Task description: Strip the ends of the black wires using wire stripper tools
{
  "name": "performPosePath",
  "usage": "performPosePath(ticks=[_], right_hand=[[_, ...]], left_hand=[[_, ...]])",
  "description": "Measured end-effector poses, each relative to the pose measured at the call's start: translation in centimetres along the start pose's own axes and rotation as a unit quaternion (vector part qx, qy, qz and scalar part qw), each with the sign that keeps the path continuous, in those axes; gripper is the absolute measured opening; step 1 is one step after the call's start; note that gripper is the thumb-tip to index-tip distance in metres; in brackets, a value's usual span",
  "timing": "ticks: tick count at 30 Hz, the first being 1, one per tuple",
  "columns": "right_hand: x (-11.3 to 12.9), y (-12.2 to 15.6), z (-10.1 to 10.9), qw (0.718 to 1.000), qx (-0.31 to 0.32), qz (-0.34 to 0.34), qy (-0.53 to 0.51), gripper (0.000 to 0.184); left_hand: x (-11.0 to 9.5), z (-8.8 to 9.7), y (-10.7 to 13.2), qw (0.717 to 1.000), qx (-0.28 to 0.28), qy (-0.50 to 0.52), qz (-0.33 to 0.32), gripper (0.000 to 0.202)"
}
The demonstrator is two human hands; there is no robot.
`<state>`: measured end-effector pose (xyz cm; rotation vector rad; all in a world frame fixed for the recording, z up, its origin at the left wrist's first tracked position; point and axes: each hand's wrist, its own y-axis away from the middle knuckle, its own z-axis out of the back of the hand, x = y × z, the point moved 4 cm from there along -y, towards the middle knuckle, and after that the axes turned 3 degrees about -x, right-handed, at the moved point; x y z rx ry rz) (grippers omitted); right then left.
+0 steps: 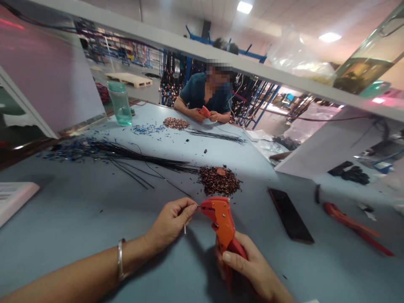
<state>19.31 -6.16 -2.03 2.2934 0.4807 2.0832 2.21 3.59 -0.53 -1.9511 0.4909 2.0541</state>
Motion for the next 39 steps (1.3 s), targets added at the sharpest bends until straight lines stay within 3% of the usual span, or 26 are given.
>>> performPosePath(ticks=[6, 17, 20, 28, 34, 39], right_hand=[[-0.5, 0.0, 0.0, 1.0, 0.002, -0.016, -0.014, 0.04], [-1.6, -0.2, -1.2, 0.998, -0.023, -0.032, -0.058, 0.046], [-1.6, -0.4, -1.3, 0.993, -0.06, -0.033, -0.097, 0.046], [-1.1, -0.5, -0.8, 0.984, -0.057, -0.023, -0.166, 0.038], [-0.1, -0.3, -0.9, 0.981, 0.032, -0.024, -0.192, 0.043], [0.0, -0.2, -0.8, 0.98, 0.038, -0.019, -0.196, 0.04]], left_hand=[[-0.3, 0.2, 0.0, 0.999, -0.013, -0.019, -0.043, 0.022], [-0.9, 0.3, 0.0, 0.997, -0.023, -0.043, -0.06, 0.022], [-0.9, 0.2, 0.0, 0.998, -0.021, -0.043, -0.044, 0.021], [-0.2, 0.4, 0.1, 0.999, -0.036, -0.012, 0.005, 0.024], [-0.3, 0.5, 0.0, 0.999, -0.05, 0.005, 0.009, 0.025], [-0.6, 0.5, 0.0, 0.998, -0.06, 0.017, 0.01, 0.026]])
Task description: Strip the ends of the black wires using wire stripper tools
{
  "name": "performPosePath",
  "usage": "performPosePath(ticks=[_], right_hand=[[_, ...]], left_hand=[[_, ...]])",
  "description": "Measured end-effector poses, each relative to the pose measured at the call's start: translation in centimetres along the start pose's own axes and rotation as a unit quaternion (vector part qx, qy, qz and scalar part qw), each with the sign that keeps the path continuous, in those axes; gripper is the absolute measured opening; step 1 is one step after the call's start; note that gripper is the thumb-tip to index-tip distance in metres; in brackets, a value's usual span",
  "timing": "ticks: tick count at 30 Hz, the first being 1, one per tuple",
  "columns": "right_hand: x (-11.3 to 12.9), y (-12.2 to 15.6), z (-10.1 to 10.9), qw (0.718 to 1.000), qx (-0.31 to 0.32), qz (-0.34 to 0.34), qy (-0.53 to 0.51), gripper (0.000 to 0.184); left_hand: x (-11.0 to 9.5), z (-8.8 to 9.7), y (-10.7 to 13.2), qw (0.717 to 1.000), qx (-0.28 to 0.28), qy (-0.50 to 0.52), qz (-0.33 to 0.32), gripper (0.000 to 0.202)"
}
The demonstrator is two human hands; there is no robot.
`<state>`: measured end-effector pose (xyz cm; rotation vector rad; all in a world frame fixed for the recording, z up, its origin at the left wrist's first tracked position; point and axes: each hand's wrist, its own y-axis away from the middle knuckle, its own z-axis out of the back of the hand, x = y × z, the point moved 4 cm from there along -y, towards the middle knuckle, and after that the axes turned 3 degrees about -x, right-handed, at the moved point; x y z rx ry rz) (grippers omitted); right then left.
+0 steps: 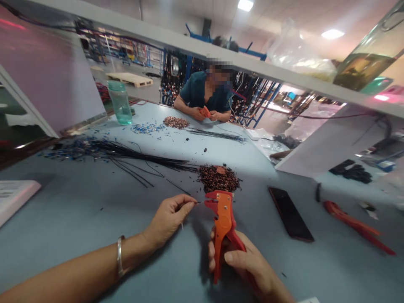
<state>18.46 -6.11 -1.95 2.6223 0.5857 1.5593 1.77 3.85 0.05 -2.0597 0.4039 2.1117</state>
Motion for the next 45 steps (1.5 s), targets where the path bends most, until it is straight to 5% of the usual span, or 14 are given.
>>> performPosePath(ticks=[31, 45], right_hand=[[1.1, -0.1, -0.2, 0.999, 0.011, 0.018, 0.03, 0.048], [1.2, -0.7, 0.5, 0.998, -0.004, 0.031, 0.051, 0.052]], left_hand=[[0.5, 0.1, -0.2, 1.0, -0.012, -0.007, 0.023, 0.028], [0.3, 0.0, -0.2, 0.999, 0.013, -0.029, -0.022, 0.019]])
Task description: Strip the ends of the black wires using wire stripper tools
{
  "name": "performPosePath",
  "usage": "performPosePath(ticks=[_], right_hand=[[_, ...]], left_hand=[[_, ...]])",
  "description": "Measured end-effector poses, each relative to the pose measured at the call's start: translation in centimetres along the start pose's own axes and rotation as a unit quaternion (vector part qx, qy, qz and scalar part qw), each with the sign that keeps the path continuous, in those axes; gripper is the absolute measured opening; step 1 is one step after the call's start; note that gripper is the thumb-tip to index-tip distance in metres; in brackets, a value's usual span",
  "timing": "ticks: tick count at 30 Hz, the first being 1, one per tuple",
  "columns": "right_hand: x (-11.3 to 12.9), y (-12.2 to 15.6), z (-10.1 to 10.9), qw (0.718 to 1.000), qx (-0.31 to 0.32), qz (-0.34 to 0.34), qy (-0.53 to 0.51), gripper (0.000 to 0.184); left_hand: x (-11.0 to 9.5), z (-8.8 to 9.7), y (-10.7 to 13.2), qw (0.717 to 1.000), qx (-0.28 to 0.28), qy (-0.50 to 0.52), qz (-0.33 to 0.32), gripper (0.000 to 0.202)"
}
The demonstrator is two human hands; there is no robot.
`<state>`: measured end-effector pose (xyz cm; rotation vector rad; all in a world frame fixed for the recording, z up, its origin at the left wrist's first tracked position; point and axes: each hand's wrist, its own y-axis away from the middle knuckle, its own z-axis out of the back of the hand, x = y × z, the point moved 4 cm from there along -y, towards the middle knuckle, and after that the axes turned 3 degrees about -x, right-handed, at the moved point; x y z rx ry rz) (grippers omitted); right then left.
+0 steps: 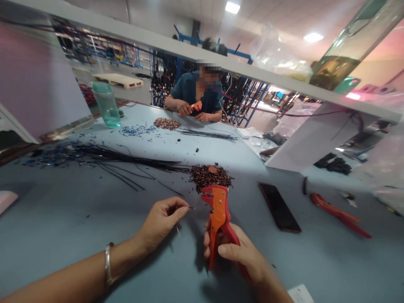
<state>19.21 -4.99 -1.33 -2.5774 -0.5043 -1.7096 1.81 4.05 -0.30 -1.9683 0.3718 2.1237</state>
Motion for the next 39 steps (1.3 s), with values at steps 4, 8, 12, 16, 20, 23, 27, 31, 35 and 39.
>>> performPosePath(ticks=[4, 8, 12, 16, 20, 23, 27, 31, 35, 39], right_hand=[[0.8, 0.3, -0.5, 0.994, -0.02, 0.049, 0.099, 0.047], [2.1, 0.8, -0.8, 0.881, -0.13, 0.229, 0.393, 0.032], [2.2, 1.4, -2.1, 0.667, -0.161, 0.408, 0.602, 0.047], [1.7, 1.2, -3.2, 0.589, -0.129, 0.451, 0.658, 0.042], [1.7, 1.0, -3.5, 0.58, -0.133, 0.438, 0.674, 0.042], [1.6, 0.9, -2.9, 0.579, -0.146, 0.424, 0.681, 0.047], [1.6, 0.8, -2.5, 0.581, -0.157, 0.415, 0.683, 0.046], [1.7, 0.8, -2.6, 0.577, -0.165, 0.418, 0.682, 0.045], [1.7, 0.8, -2.8, 0.58, -0.165, 0.418, 0.68, 0.048], [1.9, 0.9, -2.8, 0.579, -0.165, 0.42, 0.68, 0.045]], left_hand=[[-0.2, 0.0, 0.0, 1.0, -0.004, -0.003, 0.011, 0.02], [-0.2, -0.4, 0.5, 0.999, 0.008, 0.029, 0.027, 0.02], [0.8, -1.6, 1.5, 0.984, 0.064, 0.14, 0.087, 0.019], [1.4, -2.2, 2.0, 0.951, 0.065, 0.248, 0.173, 0.021], [1.1, -2.2, 1.9, 0.944, 0.055, 0.262, 0.192, 0.024], [0.8, -2.1, 1.9, 0.95, 0.064, 0.256, 0.166, 0.02], [0.8, -2.1, 2.0, 0.96, 0.085, 0.218, 0.156, 0.019], [0.2, -2.1, 2.0, 0.965, 0.101, 0.197, 0.144, 0.025], [-0.1, -2.2, 2.0, 0.962, 0.12, 0.204, 0.138, 0.027], [-0.2, -2.2, 1.9, 0.967, 0.121, 0.186, 0.126, 0.028]])
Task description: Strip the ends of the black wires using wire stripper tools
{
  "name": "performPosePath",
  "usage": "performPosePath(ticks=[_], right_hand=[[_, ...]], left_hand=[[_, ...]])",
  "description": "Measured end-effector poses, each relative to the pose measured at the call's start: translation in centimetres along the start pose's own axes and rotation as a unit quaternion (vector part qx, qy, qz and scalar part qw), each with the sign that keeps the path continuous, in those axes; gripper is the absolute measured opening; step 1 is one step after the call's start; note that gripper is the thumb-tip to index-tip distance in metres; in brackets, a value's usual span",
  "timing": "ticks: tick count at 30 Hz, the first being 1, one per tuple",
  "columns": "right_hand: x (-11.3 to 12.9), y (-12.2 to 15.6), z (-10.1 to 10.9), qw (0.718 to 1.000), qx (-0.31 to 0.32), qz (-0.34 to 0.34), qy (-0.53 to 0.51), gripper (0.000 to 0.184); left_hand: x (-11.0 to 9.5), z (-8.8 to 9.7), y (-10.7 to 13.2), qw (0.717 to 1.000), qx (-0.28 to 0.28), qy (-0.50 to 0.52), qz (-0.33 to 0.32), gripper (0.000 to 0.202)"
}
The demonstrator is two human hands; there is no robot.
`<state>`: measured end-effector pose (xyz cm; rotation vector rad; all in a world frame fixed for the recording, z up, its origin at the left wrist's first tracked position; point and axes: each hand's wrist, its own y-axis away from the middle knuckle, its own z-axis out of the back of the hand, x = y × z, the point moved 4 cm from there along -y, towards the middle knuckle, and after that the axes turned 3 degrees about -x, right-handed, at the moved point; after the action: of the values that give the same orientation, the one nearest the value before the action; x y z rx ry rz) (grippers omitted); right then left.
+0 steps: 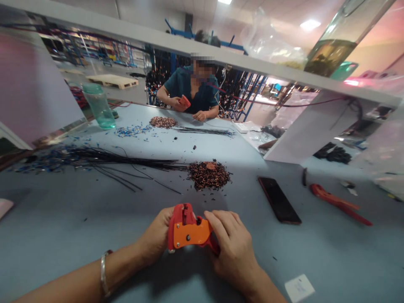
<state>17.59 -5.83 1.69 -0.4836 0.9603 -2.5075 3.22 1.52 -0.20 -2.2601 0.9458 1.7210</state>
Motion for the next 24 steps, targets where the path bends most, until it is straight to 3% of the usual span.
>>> performPosePath(ticks=[24], right_hand=[[0.14, 0.04, -0.46, 0.998, -0.006, 0.016, 0.062, 0.02]], left_hand=[[-0.46, -0.41, 0.22, 0.998, 0.011, -0.048, -0.042, 0.016]])
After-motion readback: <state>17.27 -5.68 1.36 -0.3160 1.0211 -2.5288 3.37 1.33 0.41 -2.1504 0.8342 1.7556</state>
